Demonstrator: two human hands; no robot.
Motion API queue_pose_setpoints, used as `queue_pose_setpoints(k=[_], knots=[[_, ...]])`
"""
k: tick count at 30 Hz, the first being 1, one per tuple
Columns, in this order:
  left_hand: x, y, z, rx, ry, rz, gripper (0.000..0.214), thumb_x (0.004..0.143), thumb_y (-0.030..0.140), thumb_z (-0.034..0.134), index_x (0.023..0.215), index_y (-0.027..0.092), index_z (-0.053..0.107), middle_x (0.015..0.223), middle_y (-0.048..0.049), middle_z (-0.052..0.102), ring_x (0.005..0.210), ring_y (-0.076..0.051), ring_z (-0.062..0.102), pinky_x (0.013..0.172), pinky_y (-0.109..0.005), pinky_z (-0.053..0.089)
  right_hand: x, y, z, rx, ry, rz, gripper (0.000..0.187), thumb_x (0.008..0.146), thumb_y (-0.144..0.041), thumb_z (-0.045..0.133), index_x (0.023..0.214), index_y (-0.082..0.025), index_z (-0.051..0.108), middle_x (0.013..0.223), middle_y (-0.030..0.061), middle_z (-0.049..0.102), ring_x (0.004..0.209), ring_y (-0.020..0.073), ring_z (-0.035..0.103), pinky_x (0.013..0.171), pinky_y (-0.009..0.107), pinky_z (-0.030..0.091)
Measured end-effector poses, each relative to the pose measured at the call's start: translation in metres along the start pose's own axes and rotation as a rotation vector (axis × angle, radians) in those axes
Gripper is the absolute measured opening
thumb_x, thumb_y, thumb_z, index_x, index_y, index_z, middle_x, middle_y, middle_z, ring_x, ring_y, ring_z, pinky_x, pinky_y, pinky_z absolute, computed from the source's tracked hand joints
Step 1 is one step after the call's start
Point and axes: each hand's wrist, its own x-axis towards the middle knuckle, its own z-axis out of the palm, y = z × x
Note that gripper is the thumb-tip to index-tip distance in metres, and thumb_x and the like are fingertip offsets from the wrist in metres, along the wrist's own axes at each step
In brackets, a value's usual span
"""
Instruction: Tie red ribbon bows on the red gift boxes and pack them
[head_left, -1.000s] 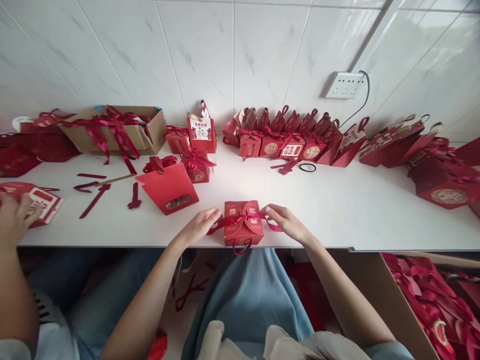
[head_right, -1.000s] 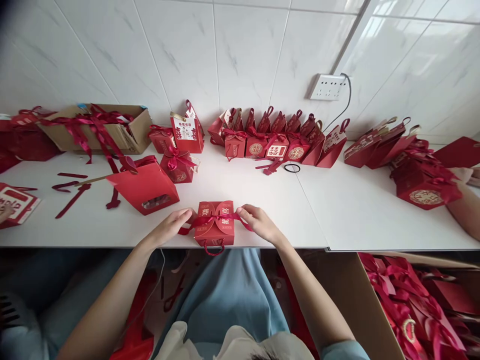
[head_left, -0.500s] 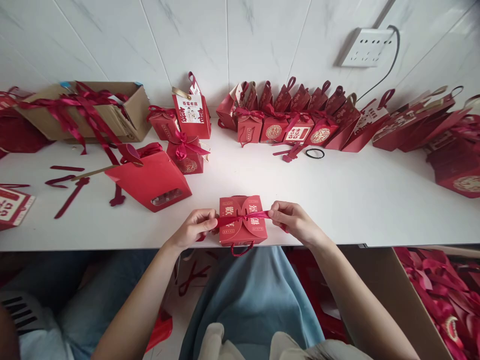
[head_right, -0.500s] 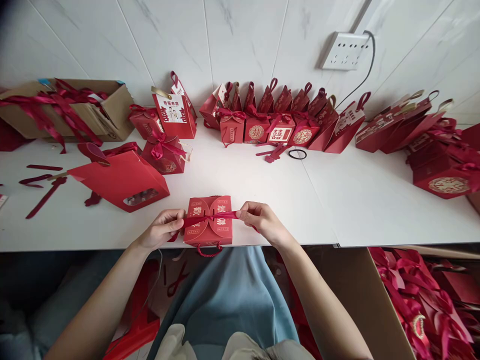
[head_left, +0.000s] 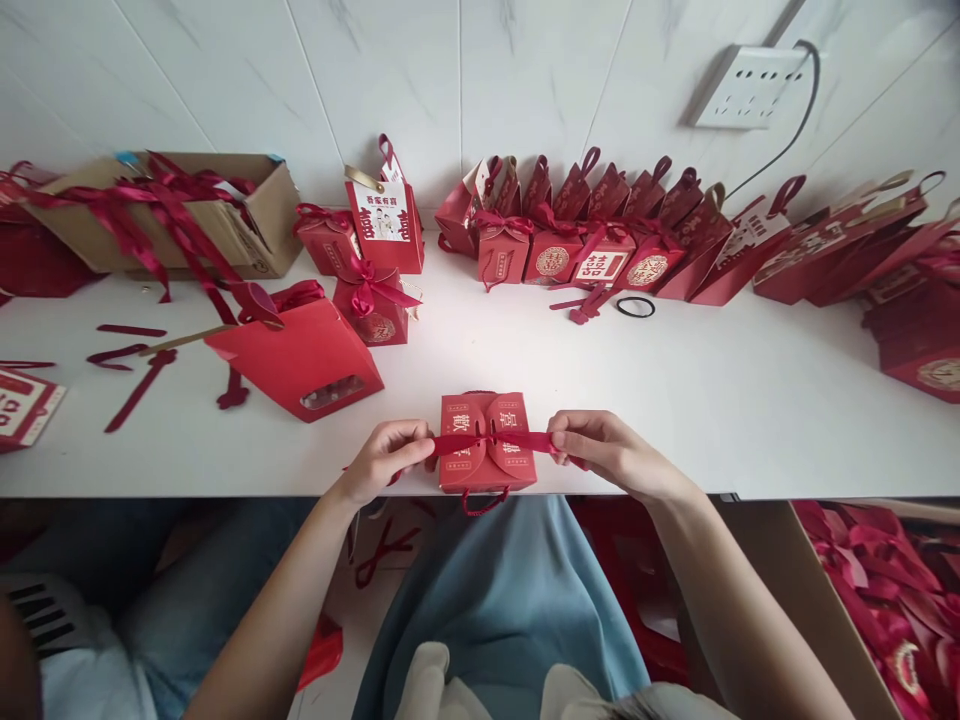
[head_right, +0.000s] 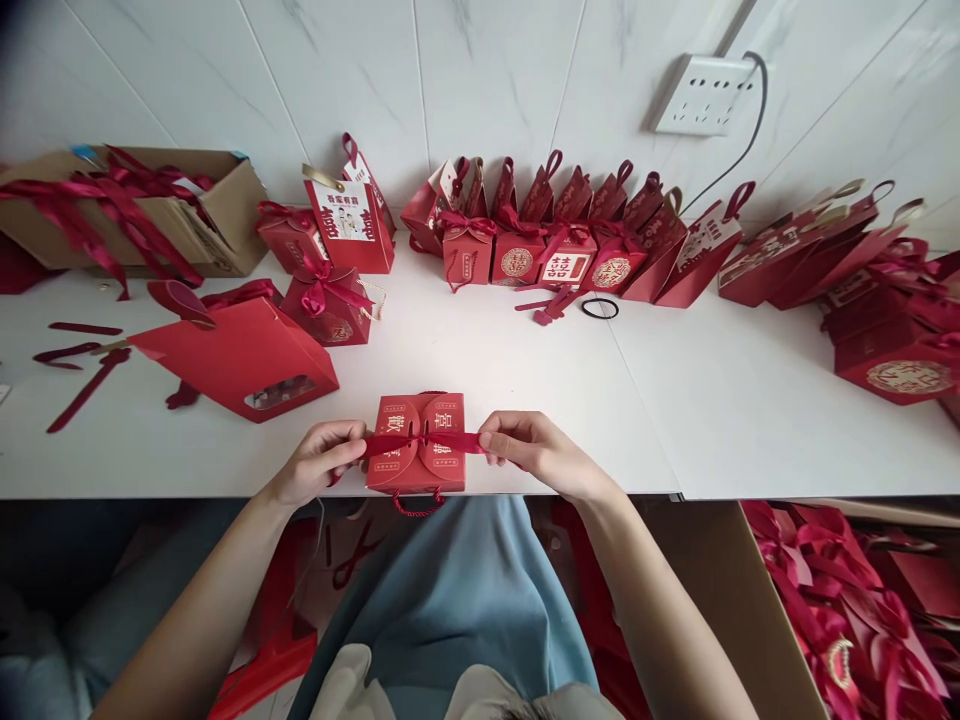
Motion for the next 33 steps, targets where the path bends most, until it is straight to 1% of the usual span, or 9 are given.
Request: queue_pose_setpoints(k=[4,8,11,13,16,21,25,28,33], knots=[[-0.003,0.01,0.0,0.01,-0.028,-0.002,0.039,0.078,0.043,0.057,0.054,0.017,0.039,0.047,0.0047,0.038,0.047,-0.008,0.038,0.044,-0.021,0.027,-0.004,-0.028,0.011,-0.013,-0.064,-0.103,0.019,0.082,-0.035,0.06,0.08,-0.017,0.064,0.079,0.0033,0.061,0.07,0.0127,0.053,0.063,0.026,0.041],[-0.008,0.022,0.001,0.044,-0.039,-0.075,0.037,0.08,0.044,0.054,0.058,0.017,0.041,0.05,0.0044,0.041,0.045,-0.007,0.036,0.042,-0.02,0.024,0.007,-0.042,0.031,-0.04,-0.047,-0.243,0.017,0.081,-0.034,0.062,0.085,-0.019,0.069,0.11,0.0072,0.064,0.101,0.0209,0.058,0.084,0.032,0.046],[-0.012,0.036,0.003,0.134,-0.046,-0.101,0.032,0.082,0.042,0.052,0.063,0.017,0.043,0.053,0.0046,0.042,0.046,-0.006,0.034,0.041,-0.019,0.022,0.018,-0.039,0.044,-0.141,0.011,-0.28,0.02,0.083,-0.036,0.059,0.085,-0.019,0.07,0.099,0.0061,0.069,0.094,0.021,0.062,0.083,0.033,0.048],[-0.015,0.046,0.006,0.215,-0.047,-0.088,0.03,0.082,0.042,0.051,0.066,0.018,0.045,0.055,0.0047,0.042,0.047,-0.007,0.034,0.042,-0.019,0.024,0.024,-0.034,0.05,-0.245,0.109,-0.3,0.021,0.084,-0.036,0.056,0.086,-0.02,0.07,0.092,0.005,0.07,0.085,0.0195,0.063,0.078,0.032,0.048],[-0.018,0.059,0.011,0.395,-0.006,-0.05,0.03,0.084,0.042,0.049,0.066,0.017,0.049,0.058,0.0039,0.044,0.051,-0.008,0.038,0.047,-0.021,0.029,0.028,-0.024,0.055,-0.333,0.233,-0.351,0.02,0.086,-0.033,0.054,0.089,-0.021,0.07,0.091,0.0046,0.07,0.082,0.0185,0.063,0.077,0.031,0.048],[-0.022,0.074,0.017,0.675,0.075,0.002,0.024,0.085,0.04,0.047,0.08,0.02,0.06,0.073,0.0024,0.061,0.065,-0.013,0.052,0.058,-0.022,0.037,0.028,-0.016,0.06,-0.403,0.269,-0.448,0.019,0.088,-0.024,0.047,0.09,-0.021,0.066,0.09,0.0052,0.067,0.083,0.0173,0.062,0.076,0.03,0.047],[-0.024,0.084,0.018,0.817,0.072,0.039,0.021,0.085,0.036,0.046,0.083,0.021,0.061,0.08,0.0013,0.065,0.071,-0.015,0.056,0.062,-0.023,0.04,0.028,-0.015,0.064,-0.347,0.341,-0.403,0.007,0.084,-0.022,0.052,0.09,-0.022,0.057,0.088,0.0027,0.068,0.08,0.0159,0.064,0.074,0.029,0.048],[-0.024,0.088,0.018,0.885,0.077,0.072,0.018,0.085,0.034,0.047,0.089,0.022,0.06,0.089,0.0005,0.066,0.079,-0.017,0.058,0.067,-0.024,0.041,0.029,-0.015,0.067,-0.28,0.383,-0.375,0.011,0.081,-0.024,0.057,0.09,-0.023,0.049,0.081,0.0004,0.069,0.074,0.0157,0.065,0.07,0.029,0.049],[-0.025,0.094,0.018,0.955,0.086,0.146,0.018,0.086,0.031,0.045,0.093,0.022,0.06,0.094,-0.0014,0.066,0.084,-0.019,0.058,0.072,-0.026,0.043,0.03,-0.014,0.067,-0.238,0.358,-0.348,0.01,0.081,-0.025,0.056,0.09,-0.023,0.053,0.085,0.0021,0.071,0.082,0.0177,0.067,0.076,0.032,0.05]])
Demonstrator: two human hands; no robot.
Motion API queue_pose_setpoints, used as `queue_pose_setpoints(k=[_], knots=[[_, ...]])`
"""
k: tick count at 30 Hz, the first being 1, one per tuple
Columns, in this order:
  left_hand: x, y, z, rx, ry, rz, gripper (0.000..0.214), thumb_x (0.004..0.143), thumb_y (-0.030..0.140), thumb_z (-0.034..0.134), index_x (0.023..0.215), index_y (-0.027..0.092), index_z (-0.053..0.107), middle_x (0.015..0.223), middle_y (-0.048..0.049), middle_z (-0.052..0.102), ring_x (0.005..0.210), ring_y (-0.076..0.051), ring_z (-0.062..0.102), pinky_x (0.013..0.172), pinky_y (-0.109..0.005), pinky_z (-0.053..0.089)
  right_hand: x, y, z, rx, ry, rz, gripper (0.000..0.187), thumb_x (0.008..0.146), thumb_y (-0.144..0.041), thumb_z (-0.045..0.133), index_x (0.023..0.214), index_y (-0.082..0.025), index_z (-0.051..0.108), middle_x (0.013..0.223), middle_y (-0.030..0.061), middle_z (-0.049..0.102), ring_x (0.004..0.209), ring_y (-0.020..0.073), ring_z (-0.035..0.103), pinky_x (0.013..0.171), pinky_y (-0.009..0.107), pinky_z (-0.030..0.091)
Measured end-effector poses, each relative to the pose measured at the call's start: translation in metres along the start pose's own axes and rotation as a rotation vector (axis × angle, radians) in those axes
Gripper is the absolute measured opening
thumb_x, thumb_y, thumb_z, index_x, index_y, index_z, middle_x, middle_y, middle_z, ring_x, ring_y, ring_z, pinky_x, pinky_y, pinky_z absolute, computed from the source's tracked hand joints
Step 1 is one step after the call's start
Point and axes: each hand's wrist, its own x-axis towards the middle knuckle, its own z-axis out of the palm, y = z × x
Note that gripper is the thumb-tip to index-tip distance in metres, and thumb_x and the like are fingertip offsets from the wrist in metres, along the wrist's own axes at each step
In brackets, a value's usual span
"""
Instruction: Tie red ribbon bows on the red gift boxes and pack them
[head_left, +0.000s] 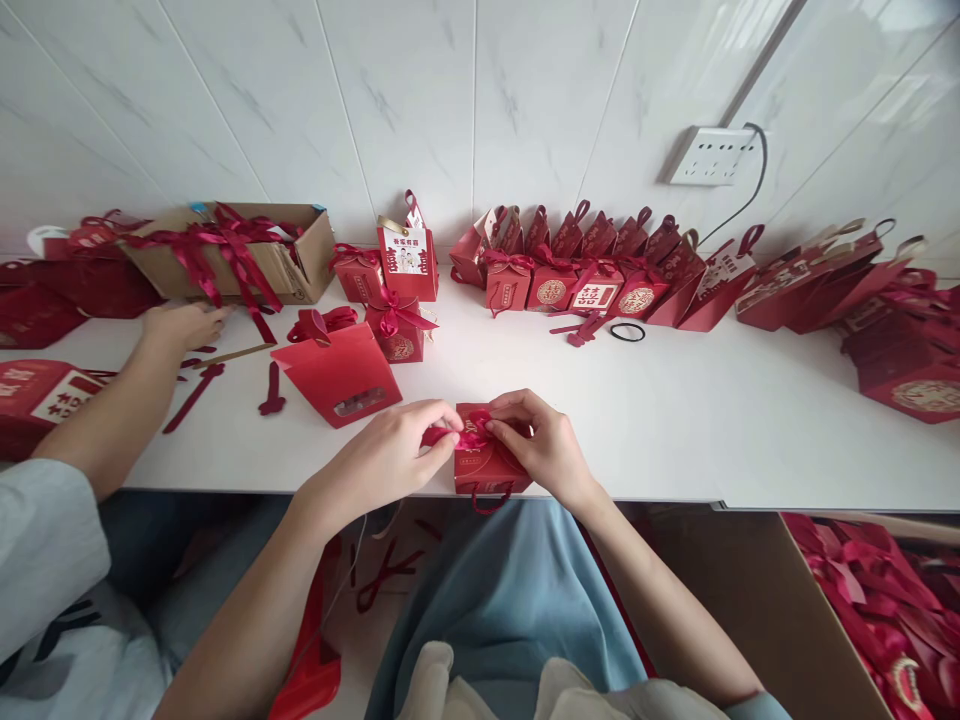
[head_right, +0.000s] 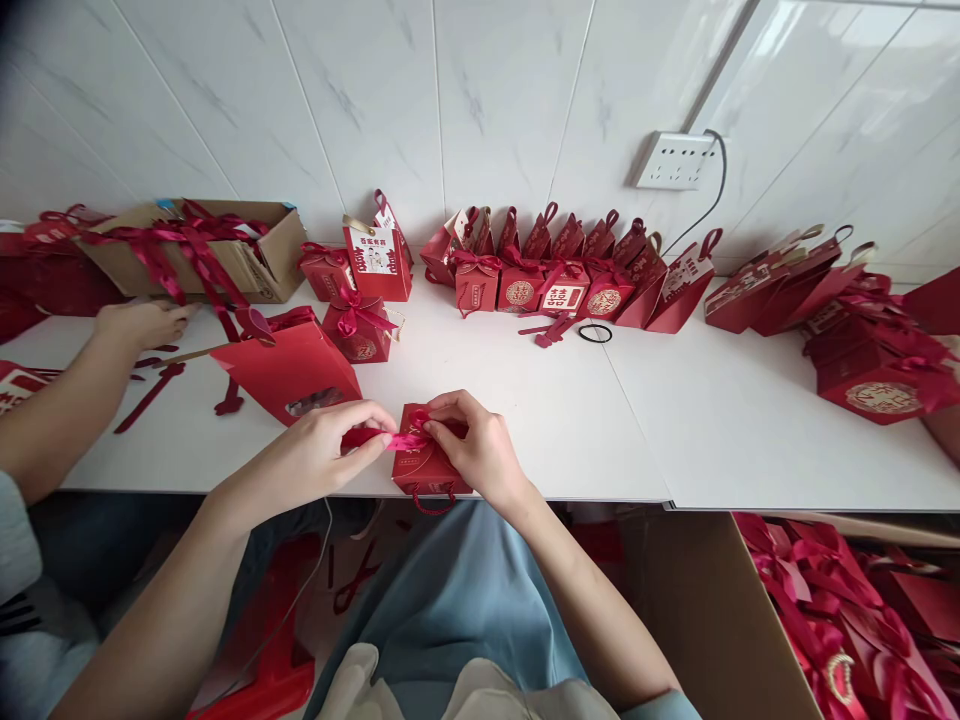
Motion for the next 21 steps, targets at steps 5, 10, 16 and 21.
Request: queue_pose_setpoints(k=[5,10,16,21], knots=[[-0.001,0.003,-0.006,0.049,-0.078,0.12,0.016,0.083,0.024,0.048,0.094,0.022,0.059,0.095,-0.0015,0.063,0.085,-0.018,0.056,0.075,-0.026,0.042,0.0,-0.001,0.0,0.015,-0.006,-0.005,0.009,0.08,-0.026,0.056,0.088,-0.023,0.055,0.088,0.003,0.071,0.083,0.0175,0.067,0.077,0.032,0.052],[-0.001,-0.001,-0.003,0.115,-0.047,0.117,0.019,0.086,0.02,0.043,0.086,0.023,0.062,0.087,-0.0013,0.057,0.07,-0.015,0.054,0.061,-0.025,0.039,0.001,0.001,0.001,0.02,0.006,0.01,0.009,0.079,-0.027,0.059,0.087,-0.022,0.058,0.086,0.0028,0.072,0.082,0.0177,0.069,0.077,0.032,0.053],[0.009,0.004,-0.004,0.218,-0.032,0.281,0.025,0.089,0.02,0.041,0.088,0.022,0.066,0.102,-0.0036,0.057,0.082,-0.015,0.057,0.069,-0.026,0.042,0.002,0.0,0.0,0.001,-0.033,-0.004,0.014,0.081,-0.023,0.055,0.092,-0.023,0.064,0.094,0.0026,0.073,0.089,0.0183,0.068,0.082,0.032,0.051],[0.029,0.015,-0.006,0.17,-0.091,0.352,0.025,0.088,0.017,0.041,0.092,0.021,0.066,0.091,-0.0028,0.063,0.078,-0.016,0.058,0.069,-0.026,0.042,0.002,-0.003,-0.002,-0.116,-0.065,-0.049,0.017,0.083,-0.021,0.049,0.084,-0.023,0.066,0.085,-0.0009,0.071,0.077,0.0165,0.064,0.072,0.029,0.048]])
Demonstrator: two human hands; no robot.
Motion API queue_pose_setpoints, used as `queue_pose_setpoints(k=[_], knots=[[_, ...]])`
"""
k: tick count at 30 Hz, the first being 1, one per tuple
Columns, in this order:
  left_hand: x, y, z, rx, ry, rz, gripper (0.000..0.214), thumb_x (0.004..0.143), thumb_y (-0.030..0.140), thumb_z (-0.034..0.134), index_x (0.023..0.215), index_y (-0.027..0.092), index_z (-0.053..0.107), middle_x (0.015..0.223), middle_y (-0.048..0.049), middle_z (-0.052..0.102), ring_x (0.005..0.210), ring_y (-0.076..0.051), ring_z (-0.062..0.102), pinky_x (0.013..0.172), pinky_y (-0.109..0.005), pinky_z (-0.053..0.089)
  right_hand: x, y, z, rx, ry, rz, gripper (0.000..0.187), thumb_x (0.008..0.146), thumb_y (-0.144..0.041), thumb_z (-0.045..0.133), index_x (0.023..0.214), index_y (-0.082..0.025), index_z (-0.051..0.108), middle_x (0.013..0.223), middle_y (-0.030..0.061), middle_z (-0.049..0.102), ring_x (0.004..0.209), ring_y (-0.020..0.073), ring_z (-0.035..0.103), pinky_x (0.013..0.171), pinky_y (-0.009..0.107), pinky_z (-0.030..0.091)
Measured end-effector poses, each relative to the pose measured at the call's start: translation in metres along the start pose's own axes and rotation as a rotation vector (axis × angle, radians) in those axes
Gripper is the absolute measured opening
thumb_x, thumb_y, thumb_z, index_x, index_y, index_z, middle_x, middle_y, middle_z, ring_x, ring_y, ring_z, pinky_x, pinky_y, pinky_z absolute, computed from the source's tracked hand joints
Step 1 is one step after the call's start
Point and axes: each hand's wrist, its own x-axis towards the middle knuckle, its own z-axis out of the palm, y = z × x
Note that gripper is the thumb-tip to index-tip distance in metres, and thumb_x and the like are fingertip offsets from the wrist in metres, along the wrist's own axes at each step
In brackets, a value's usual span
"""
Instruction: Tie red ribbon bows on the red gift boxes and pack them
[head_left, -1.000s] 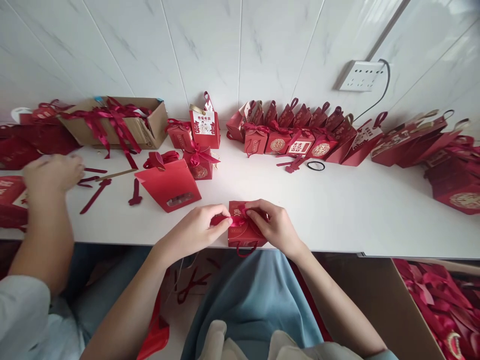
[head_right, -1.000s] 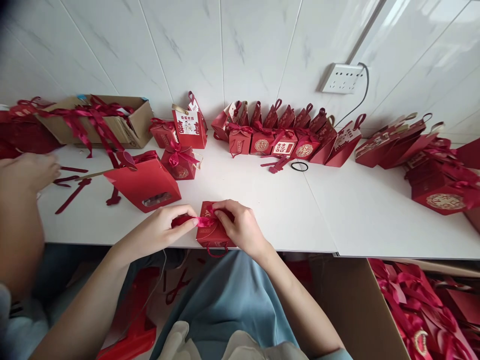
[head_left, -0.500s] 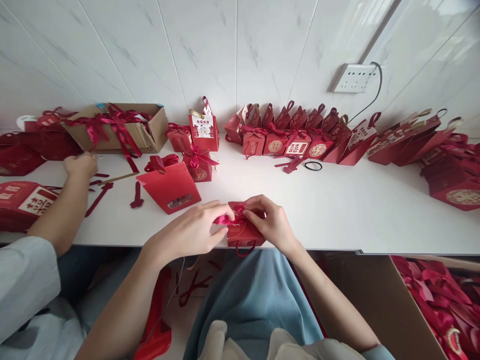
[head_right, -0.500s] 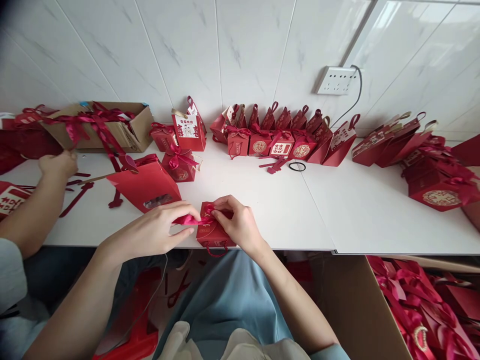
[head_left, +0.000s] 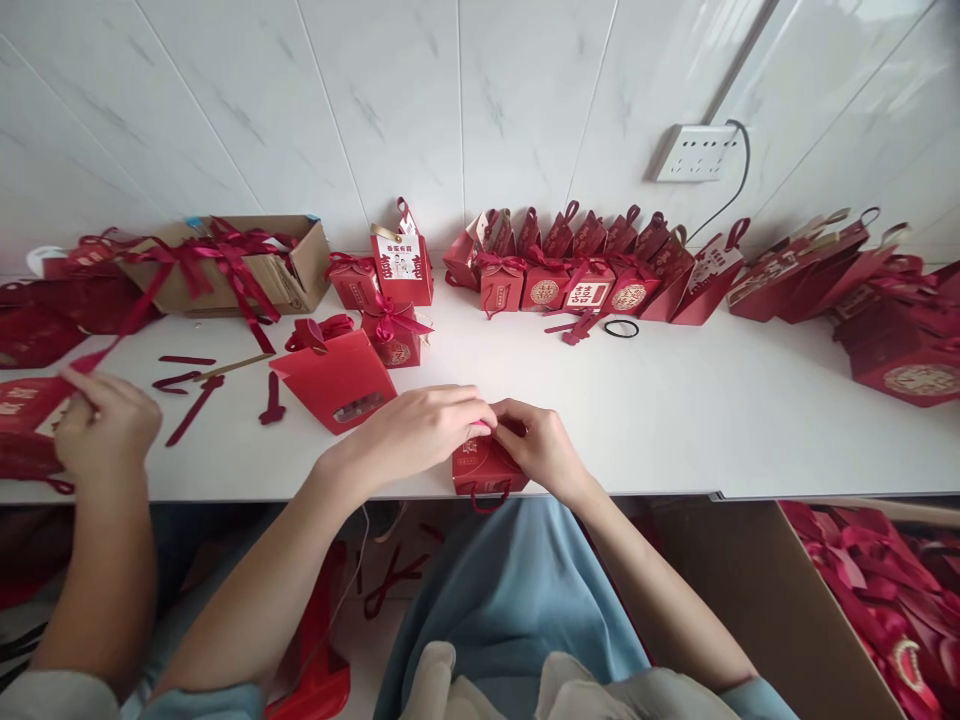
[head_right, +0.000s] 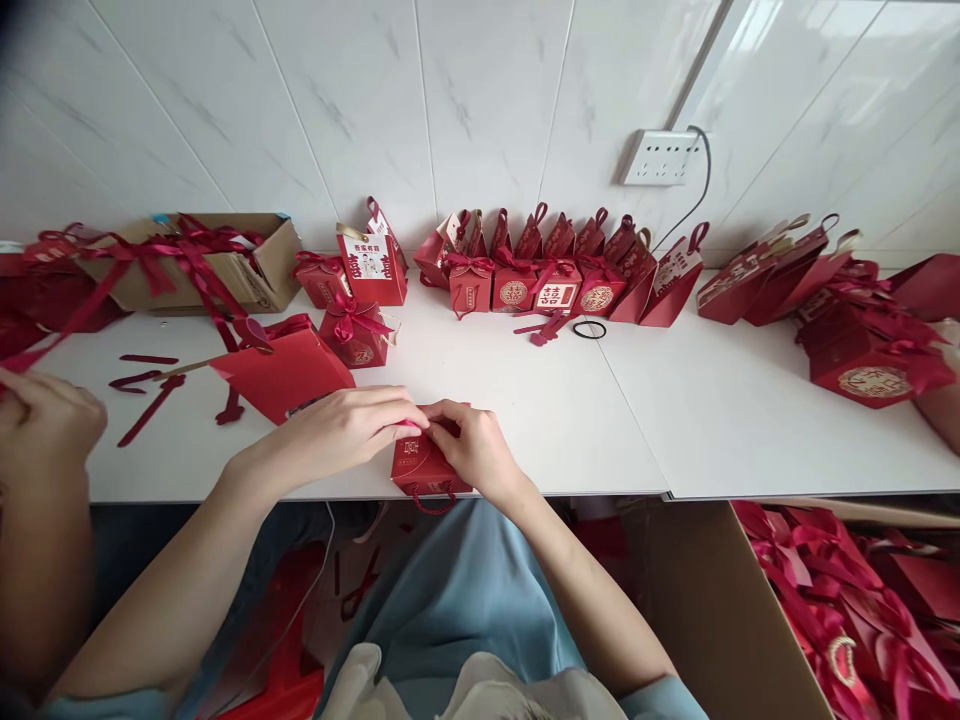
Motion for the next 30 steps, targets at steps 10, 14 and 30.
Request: queue_pose_setpoints(k=[10,14,30], knots=[[0.023,-0.027,0.015,-0.357,0.12,-0.033,0.016,0.086,0.032,0.052,0.086,0.02,0.062,0.088,-0.0011,0.061,0.08,-0.014,0.058,0.073,-0.023,0.043,-0.002,0.005,-0.001,0.14,0.039,0.041,0.004,0.077,-0.023,0.056,0.08,-0.022,0.054,0.076,-0.0019,0.062,0.07,0.0138,0.057,0.065,0.026,0.042],[0.023,-0.037,0.028,-0.445,0.195,-0.191,0.016,0.084,0.035,0.055,0.084,0.019,0.057,0.083,0.0002,0.062,0.079,-0.014,0.057,0.072,-0.024,0.043,-0.001,0.006,0.001,0.258,0.117,0.083,0.017,0.073,-0.029,0.064,0.074,-0.021,0.048,0.074,-0.0015,0.063,0.068,0.0135,0.057,0.063,0.026,0.043],[-0.004,-0.028,0.063,-0.275,0.38,-0.108,0.013,0.085,0.025,0.054,0.075,0.019,0.061,0.081,-0.0032,0.061,0.087,-0.018,0.053,0.08,-0.032,0.045,-0.005,0.004,0.0,0.195,0.227,0.169,0.018,0.072,-0.032,0.064,0.066,-0.02,0.052,0.069,0.0008,0.061,0.066,0.0148,0.054,0.063,0.028,0.044]])
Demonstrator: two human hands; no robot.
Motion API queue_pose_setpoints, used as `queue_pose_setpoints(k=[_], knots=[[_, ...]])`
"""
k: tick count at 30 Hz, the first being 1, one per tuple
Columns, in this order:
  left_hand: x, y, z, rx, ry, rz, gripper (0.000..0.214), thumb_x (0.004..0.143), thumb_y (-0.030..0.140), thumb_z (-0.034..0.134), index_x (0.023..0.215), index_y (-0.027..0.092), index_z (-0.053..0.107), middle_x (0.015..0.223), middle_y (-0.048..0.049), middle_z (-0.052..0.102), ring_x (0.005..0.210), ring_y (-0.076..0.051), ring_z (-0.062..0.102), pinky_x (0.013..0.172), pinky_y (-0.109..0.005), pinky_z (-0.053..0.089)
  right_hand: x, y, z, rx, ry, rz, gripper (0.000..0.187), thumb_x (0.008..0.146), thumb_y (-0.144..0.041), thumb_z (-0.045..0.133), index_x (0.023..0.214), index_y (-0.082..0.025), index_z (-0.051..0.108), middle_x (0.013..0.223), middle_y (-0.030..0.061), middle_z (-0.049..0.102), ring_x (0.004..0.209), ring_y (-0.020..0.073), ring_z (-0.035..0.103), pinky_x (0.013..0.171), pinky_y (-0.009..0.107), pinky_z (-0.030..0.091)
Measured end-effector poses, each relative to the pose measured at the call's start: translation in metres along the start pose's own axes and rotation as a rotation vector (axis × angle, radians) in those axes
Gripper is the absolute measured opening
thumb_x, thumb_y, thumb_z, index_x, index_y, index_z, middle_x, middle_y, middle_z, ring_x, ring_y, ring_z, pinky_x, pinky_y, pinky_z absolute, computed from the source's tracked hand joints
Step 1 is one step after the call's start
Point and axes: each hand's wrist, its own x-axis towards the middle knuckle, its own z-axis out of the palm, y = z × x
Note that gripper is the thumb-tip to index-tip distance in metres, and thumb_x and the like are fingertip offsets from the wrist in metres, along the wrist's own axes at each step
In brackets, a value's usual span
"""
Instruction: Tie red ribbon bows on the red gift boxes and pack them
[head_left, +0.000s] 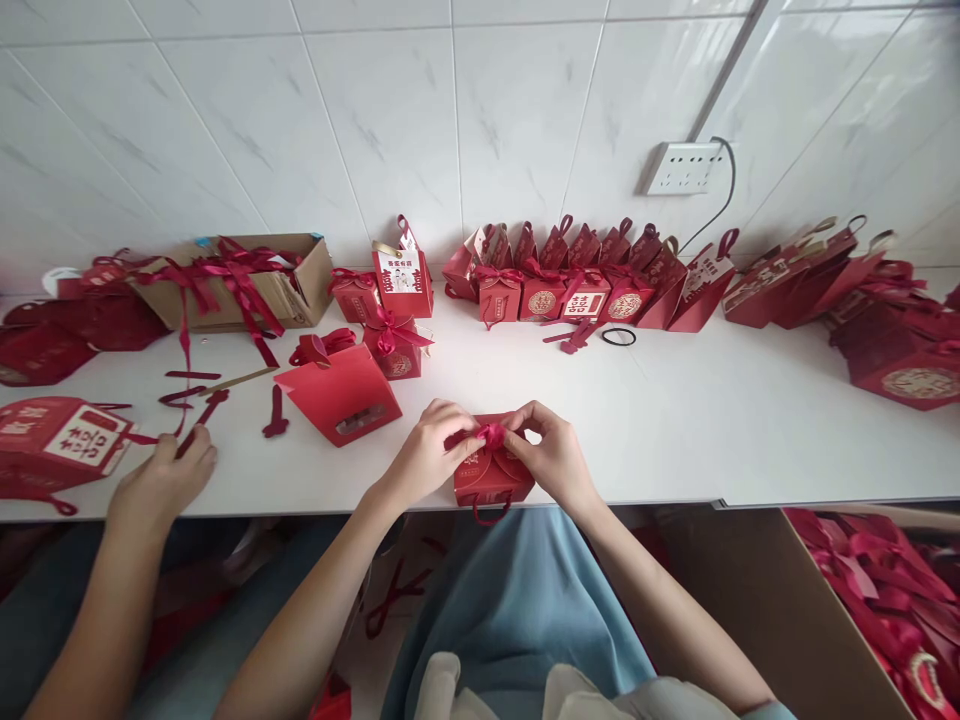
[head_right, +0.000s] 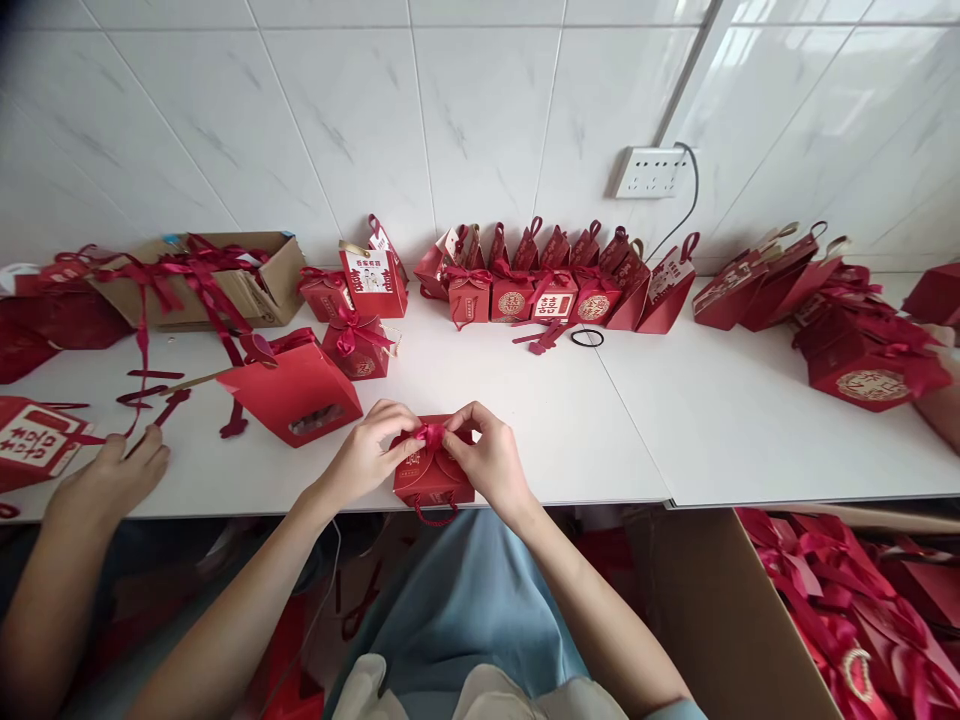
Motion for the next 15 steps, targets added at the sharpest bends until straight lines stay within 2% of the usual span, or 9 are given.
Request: queue_pose_setpoints(k=[5,10,13,15], knots=[[-0.005,0.007,0.004,-0.073,-0.027,-0.058,0.008,0.081,0.024,0.056,0.081,0.02,0.064,0.104,-0.0059,0.061,0.103,-0.02,0.054,0.092,-0.036,0.044,0.0,-0.002,0.003,-0.043,0.025,-0.017,0.013,0.072,-0.027,0.06,0.065,-0.02,0.052,0.068,-0.0001,0.061,0.067,0.0148,0.056,0.066,0.028,0.045],[-0.006,0.01,0.014,-0.19,0.059,-0.181,0.012,0.079,0.03,0.059,0.083,0.02,0.066,0.103,-0.0064,0.062,0.104,-0.022,0.054,0.094,-0.038,0.043,0.001,0.0,0.002,-0.046,0.005,-0.028,0.014,0.073,-0.027,0.06,0.066,-0.02,0.051,0.066,-0.0011,0.058,0.065,0.0141,0.055,0.063,0.027,0.045],[-0.006,0.008,0.017,-0.33,0.025,-0.246,0.017,0.081,0.031,0.057,0.088,0.02,0.068,0.107,-0.0076,0.06,0.11,-0.023,0.052,0.096,-0.037,0.042,0.002,0.002,-0.001,-0.035,-0.047,-0.063,0.01,0.075,-0.025,0.059,0.069,-0.02,0.052,0.069,-0.001,0.059,0.066,0.0137,0.056,0.064,0.027,0.045],[-0.006,0.007,0.017,-0.417,-0.001,-0.263,0.018,0.082,0.033,0.056,0.082,0.019,0.069,0.109,-0.0082,0.06,0.111,-0.023,0.052,0.097,-0.037,0.041,0.004,0.003,-0.003,-0.05,-0.091,-0.096,0.008,0.076,-0.024,0.058,0.07,-0.02,0.052,0.069,-0.0011,0.06,0.065,0.0133,0.056,0.063,0.026,0.044]])
